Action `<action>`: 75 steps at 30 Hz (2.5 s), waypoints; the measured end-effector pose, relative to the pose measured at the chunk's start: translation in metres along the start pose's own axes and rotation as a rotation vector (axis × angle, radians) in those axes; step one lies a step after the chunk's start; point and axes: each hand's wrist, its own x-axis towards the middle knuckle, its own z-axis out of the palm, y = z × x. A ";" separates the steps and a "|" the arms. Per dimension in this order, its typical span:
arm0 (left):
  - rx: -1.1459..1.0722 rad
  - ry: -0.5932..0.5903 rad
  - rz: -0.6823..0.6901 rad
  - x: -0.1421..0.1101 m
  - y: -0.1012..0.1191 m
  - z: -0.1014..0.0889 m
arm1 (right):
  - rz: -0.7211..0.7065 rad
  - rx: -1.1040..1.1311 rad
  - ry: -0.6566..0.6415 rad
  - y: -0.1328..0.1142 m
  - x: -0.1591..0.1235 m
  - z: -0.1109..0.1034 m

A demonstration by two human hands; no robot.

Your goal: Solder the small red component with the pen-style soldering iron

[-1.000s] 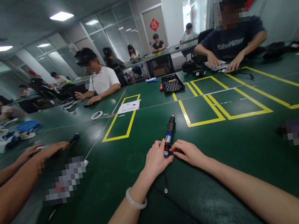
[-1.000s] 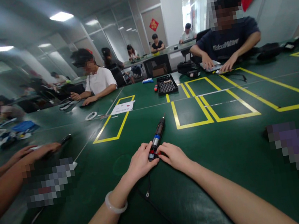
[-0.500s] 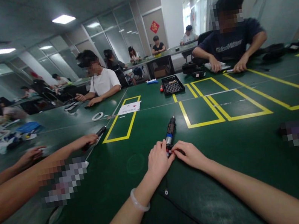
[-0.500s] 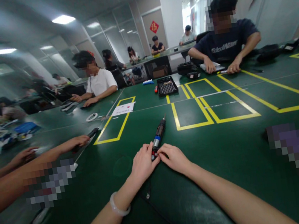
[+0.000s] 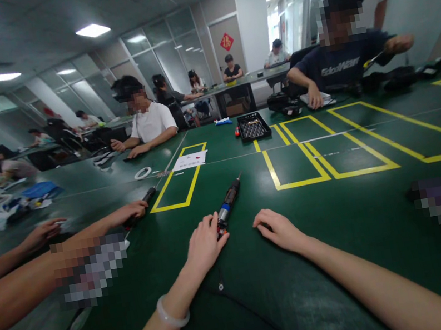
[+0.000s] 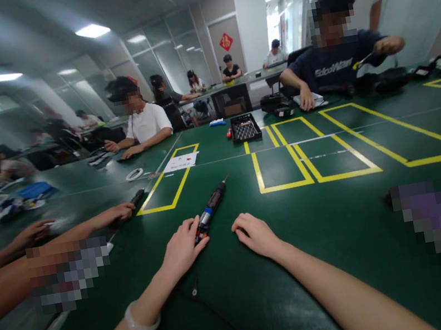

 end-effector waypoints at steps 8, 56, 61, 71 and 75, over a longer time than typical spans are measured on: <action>0.044 -0.067 -0.160 -0.040 -0.098 -0.002 | -0.005 -0.024 -0.012 0.003 0.000 0.003; -1.261 -0.315 0.175 0.035 0.045 0.013 | 0.055 0.286 -0.029 0.003 0.003 0.003; -1.128 -0.192 0.219 0.027 0.050 0.000 | 0.132 0.240 0.007 0.004 0.005 -0.002; -0.986 -0.096 0.244 0.025 0.052 -0.004 | 0.171 0.401 0.022 0.005 0.004 -0.001; -0.964 -0.128 0.248 0.025 0.050 -0.003 | 0.130 0.417 -0.001 0.003 0.003 0.001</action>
